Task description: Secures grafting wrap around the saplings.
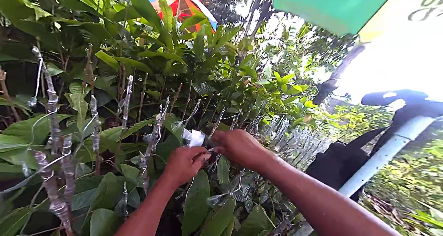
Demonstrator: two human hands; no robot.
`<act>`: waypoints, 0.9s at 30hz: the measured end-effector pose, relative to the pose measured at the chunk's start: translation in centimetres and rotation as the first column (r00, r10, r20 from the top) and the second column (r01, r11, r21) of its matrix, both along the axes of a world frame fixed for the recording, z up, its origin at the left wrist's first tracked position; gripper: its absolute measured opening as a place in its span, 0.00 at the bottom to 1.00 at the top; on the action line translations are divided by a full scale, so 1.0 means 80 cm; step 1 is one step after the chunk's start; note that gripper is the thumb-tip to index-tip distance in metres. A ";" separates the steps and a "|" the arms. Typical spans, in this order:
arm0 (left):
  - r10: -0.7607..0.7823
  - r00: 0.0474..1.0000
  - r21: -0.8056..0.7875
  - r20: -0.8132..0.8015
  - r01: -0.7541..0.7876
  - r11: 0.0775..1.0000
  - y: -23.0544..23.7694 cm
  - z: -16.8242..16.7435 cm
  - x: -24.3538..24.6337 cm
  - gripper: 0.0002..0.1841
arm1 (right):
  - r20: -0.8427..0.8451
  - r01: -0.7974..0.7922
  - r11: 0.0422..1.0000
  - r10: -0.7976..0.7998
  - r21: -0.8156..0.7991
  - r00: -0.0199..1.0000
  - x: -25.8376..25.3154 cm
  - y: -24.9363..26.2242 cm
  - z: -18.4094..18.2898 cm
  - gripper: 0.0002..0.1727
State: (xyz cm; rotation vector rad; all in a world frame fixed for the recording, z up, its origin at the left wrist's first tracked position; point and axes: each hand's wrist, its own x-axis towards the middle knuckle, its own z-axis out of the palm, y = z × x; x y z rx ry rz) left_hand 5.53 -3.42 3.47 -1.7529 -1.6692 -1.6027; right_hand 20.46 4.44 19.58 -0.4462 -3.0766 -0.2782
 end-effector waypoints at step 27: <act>-0.221 0.899 0.095 0.379 0.200 0.975 0.007 0.003 -0.007 0.11 | 0.113 -0.074 0.997 0.073 -0.001 0.991 -0.055 0.038 -0.007 0.17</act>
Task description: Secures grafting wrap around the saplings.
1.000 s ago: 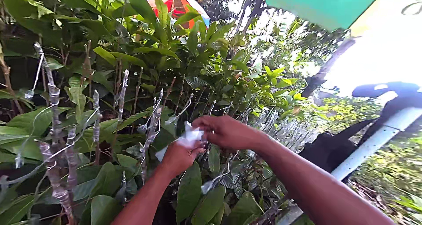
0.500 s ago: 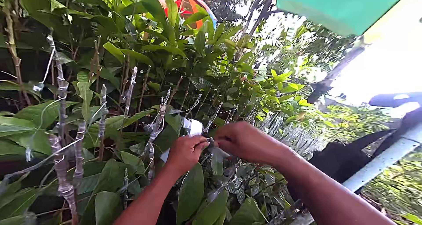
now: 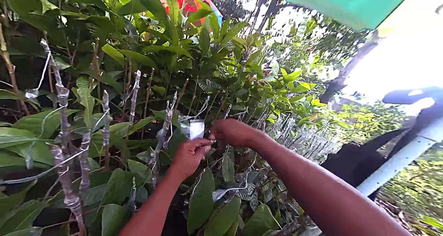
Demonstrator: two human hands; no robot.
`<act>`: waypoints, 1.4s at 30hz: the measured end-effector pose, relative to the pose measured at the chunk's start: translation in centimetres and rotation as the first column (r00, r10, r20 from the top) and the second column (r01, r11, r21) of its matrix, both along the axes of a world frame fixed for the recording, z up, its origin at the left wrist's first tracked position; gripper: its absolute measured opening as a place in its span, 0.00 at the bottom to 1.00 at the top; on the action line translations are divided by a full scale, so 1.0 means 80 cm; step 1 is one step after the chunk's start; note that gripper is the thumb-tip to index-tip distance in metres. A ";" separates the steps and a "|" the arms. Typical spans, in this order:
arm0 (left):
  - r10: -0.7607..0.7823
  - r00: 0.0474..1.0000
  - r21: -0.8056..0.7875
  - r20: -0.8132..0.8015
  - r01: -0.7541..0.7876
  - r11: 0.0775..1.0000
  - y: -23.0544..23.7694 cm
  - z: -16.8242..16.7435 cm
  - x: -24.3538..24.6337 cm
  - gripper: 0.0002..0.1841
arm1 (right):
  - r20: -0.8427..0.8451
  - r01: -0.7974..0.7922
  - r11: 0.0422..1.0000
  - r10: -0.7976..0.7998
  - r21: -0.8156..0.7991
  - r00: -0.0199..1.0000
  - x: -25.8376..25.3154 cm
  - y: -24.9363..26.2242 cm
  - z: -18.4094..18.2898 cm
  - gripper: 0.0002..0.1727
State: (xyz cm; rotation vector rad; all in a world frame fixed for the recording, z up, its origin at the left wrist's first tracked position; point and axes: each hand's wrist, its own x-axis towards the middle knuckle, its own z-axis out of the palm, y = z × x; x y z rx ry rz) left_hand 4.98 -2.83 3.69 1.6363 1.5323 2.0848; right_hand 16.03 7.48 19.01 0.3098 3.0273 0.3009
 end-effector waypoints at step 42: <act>-0.305 0.931 0.092 0.201 0.292 0.952 0.002 -0.003 -0.013 0.07 | -0.711 -0.145 0.942 -0.123 -0.304 0.692 0.014 0.003 -0.097 0.11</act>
